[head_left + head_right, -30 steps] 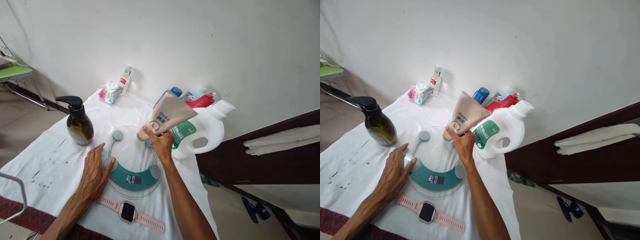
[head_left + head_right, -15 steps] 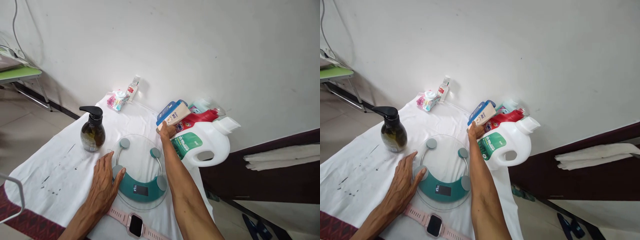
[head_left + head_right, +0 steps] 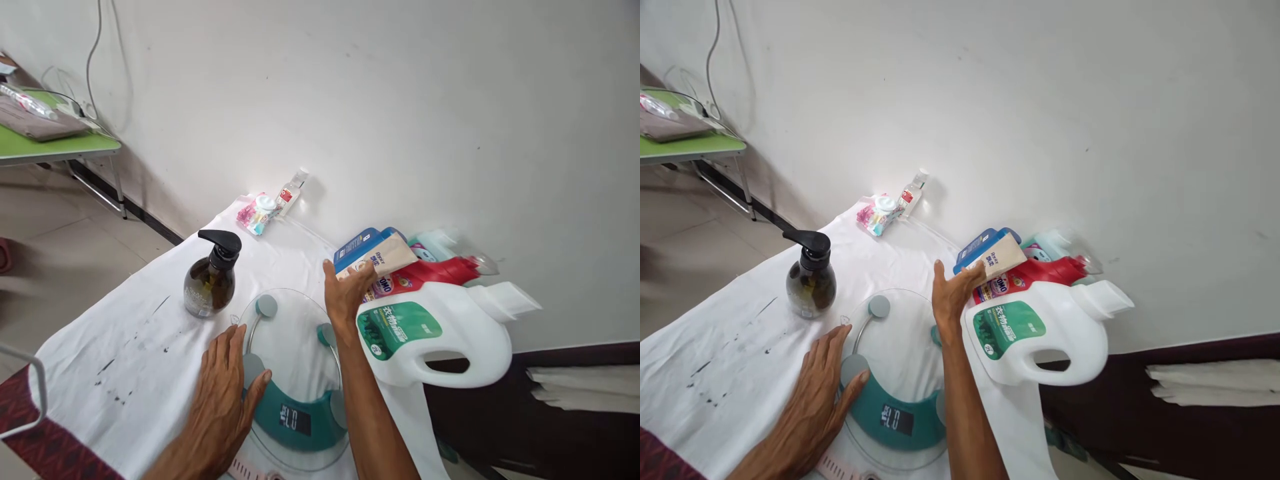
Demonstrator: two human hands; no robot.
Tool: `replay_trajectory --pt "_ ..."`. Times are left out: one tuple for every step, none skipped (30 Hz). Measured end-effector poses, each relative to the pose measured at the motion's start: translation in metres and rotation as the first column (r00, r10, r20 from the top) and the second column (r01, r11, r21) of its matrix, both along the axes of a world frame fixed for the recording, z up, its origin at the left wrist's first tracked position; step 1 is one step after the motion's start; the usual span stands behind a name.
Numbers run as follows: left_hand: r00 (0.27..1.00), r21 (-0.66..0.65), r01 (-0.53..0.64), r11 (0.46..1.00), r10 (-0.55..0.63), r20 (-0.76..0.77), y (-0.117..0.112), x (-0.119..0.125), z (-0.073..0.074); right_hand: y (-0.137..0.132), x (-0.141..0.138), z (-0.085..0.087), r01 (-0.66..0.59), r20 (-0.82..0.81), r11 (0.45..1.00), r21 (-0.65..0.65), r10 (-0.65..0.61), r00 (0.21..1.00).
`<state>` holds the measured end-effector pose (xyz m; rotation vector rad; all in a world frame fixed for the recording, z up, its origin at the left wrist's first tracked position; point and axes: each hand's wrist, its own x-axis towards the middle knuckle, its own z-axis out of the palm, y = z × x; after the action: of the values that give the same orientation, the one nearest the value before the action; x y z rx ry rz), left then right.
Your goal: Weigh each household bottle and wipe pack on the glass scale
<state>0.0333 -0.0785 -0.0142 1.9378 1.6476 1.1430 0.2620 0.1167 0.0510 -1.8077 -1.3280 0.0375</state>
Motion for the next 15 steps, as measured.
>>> replay_trajectory --pt "1.000 -0.004 0.010 1.000 -0.010 -0.006 0.000 -0.001 -0.001 0.012 -0.011 0.004 -0.040 -0.006 0.999 0.008 0.040 0.999" --pt "1.000 -0.012 0.016 1.000 -0.017 -0.011 0.000 -0.001 -0.002 0.028 -0.021 0.008 -0.088 -0.012 0.996 0.010 0.088 0.996" --pt "1.000 -0.022 0.023 1.000 -0.023 -0.014 0.000 -0.001 -0.003 0.047 -0.031 0.012 -0.135 -0.023 0.991 0.002 0.135 0.991" --pt "1.000 -0.034 0.022 0.999 -0.022 -0.011 0.000 0.000 -0.004 0.069 -0.041 0.016 -0.164 -0.034 0.986 -0.007 0.164 0.986" --pt "1.000 -0.047 0.010 0.999 -0.010 -0.001 0.000 0.002 -0.006 0.092 -0.050 0.020 -0.178 -0.049 0.984 -0.018 0.177 0.983" --pt "1.000 -0.060 -0.012 0.998 0.013 0.013 0.000 0.004 -0.007 0.117 -0.058 0.023 -0.184 -0.067 0.982 -0.032 0.181 0.981" --pt "0.999 -0.071 -0.038 0.997 0.040 0.027 0.001 0.007 -0.009 0.141 -0.065 0.025 -0.181 -0.088 0.983 -0.045 0.176 0.980" --pt "0.997 -0.082 -0.064 0.995 0.067 0.034 0.001 0.010 -0.010 0.164 -0.072 0.027 -0.171 -0.110 0.984 -0.056 0.164 0.980" --pt "0.996 -0.085 -0.084 0.993 0.087 0.033 0.002 0.013 -0.013 0.185 -0.078 0.028 -0.156 -0.133 0.985 -0.067 0.146 0.980" --pt "0.995 -0.081 -0.098 0.992 0.100 0.023 0.003 0.015 -0.015 0.204 -0.083 0.028 -0.139 -0.154 0.987 -0.076 0.126 0.980" --pt "0.995 -0.068 -0.099 0.993 0.099 0.004 0.004 0.017 -0.019 0.221 -0.088 0.028 -0.120 -0.174 0.989 -0.086 0.104 0.979" --pt "0.995 -0.053 -0.095 0.994 0.094 -0.019 0.005 0.019 -0.023 0.236 -0.093 0.027 -0.102 -0.193 0.990 -0.096 0.082 0.978" --pt "0.995 -0.037 -0.090 0.995 0.088 -0.044 0.006 0.020 -0.027 0.248 -0.096 0.024 -0.085 -0.210 0.991 -0.107 0.061 0.976" --pt "0.994 -0.023 -0.085 0.996 0.084 -0.069 0.007 0.021 -0.031 0.258 -0.099 0.022 -0.070 -0.226 0.990 -0.120 0.042 0.973" --pt "0.992 -0.014 -0.084 0.996 0.082 -0.092 0.007 0.021 -0.035 0.266 -0.100 0.018 -0.056 -0.240 0.990 -0.132 0.023 0.971"
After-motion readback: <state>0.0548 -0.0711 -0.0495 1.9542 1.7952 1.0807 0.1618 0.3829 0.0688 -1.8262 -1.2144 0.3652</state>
